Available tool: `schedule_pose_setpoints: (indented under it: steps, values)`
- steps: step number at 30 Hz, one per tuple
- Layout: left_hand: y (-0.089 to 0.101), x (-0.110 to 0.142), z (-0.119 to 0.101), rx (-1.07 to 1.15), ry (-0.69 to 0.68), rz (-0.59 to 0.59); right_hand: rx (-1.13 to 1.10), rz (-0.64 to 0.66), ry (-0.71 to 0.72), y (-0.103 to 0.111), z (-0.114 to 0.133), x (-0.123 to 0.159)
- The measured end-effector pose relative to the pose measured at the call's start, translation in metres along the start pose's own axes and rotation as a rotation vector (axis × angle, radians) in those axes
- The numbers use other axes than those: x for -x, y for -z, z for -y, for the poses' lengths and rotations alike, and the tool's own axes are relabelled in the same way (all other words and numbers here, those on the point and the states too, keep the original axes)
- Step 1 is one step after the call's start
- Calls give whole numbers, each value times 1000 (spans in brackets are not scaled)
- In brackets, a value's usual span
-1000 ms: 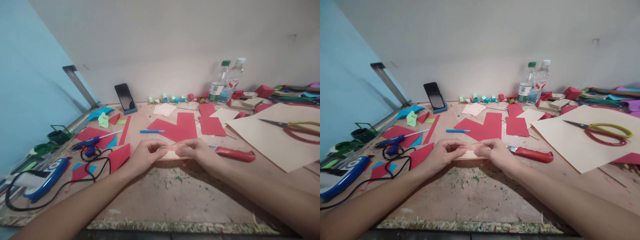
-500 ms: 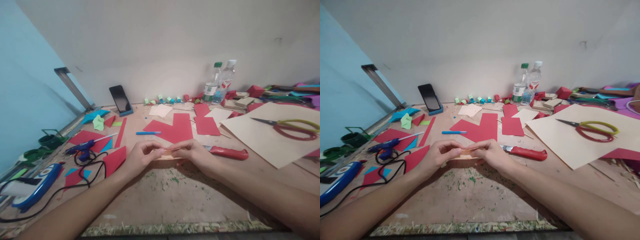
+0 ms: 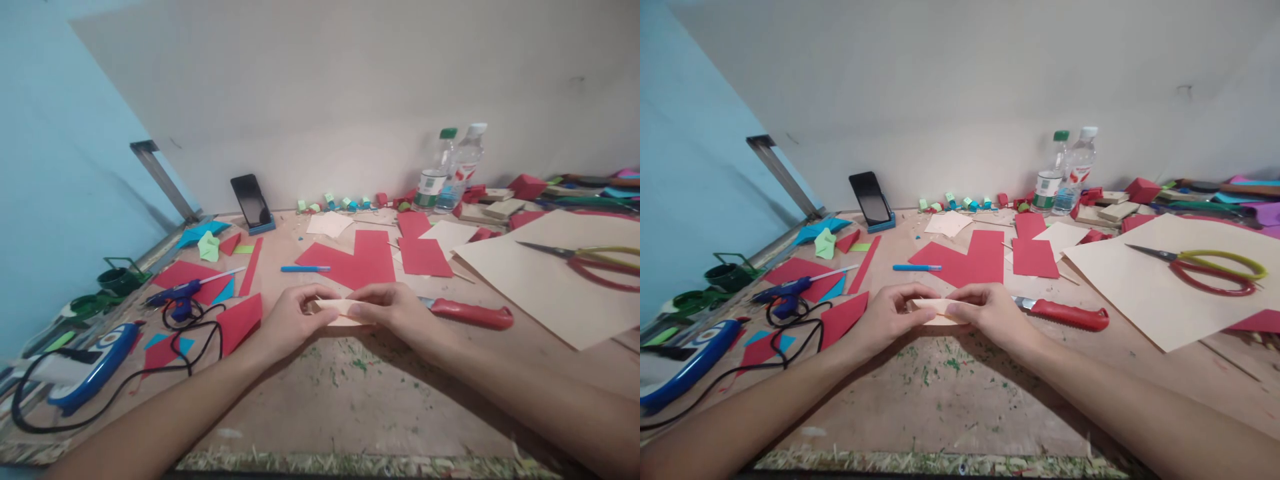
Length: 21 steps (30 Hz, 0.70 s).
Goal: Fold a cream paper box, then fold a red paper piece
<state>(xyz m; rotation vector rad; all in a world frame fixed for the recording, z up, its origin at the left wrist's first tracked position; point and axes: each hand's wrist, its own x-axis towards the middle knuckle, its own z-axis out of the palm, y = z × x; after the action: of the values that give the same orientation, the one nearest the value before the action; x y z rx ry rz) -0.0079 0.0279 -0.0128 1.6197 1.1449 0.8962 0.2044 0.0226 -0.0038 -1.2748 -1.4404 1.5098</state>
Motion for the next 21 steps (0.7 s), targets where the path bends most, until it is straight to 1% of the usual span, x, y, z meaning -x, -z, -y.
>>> schedule_pose_setpoints:
  steps: [4, 6, 9, 14, 18, 21]
  values:
    - [0, 2, -1, 24, 40, 58, 78, -33, 21, 1, 1, -1]
    - [1, 2, -1, 36, 65, 68, 82, -43, 20, 1, 2, -1]
    - [2, 0, -1, 5, 56, 37, 73, -77, 0, 1, 1, -3]
    - [4, -3, -3, 31, 66, -61, 99, -124, -19, 3, -3, -5]
    - [5, -5, -4, 94, 103, -78, 87, -113, -41, 4, -2, -5]
    - [6, -6, -3, 174, 170, -83, 26, -79, -61, 3, 3, -3]
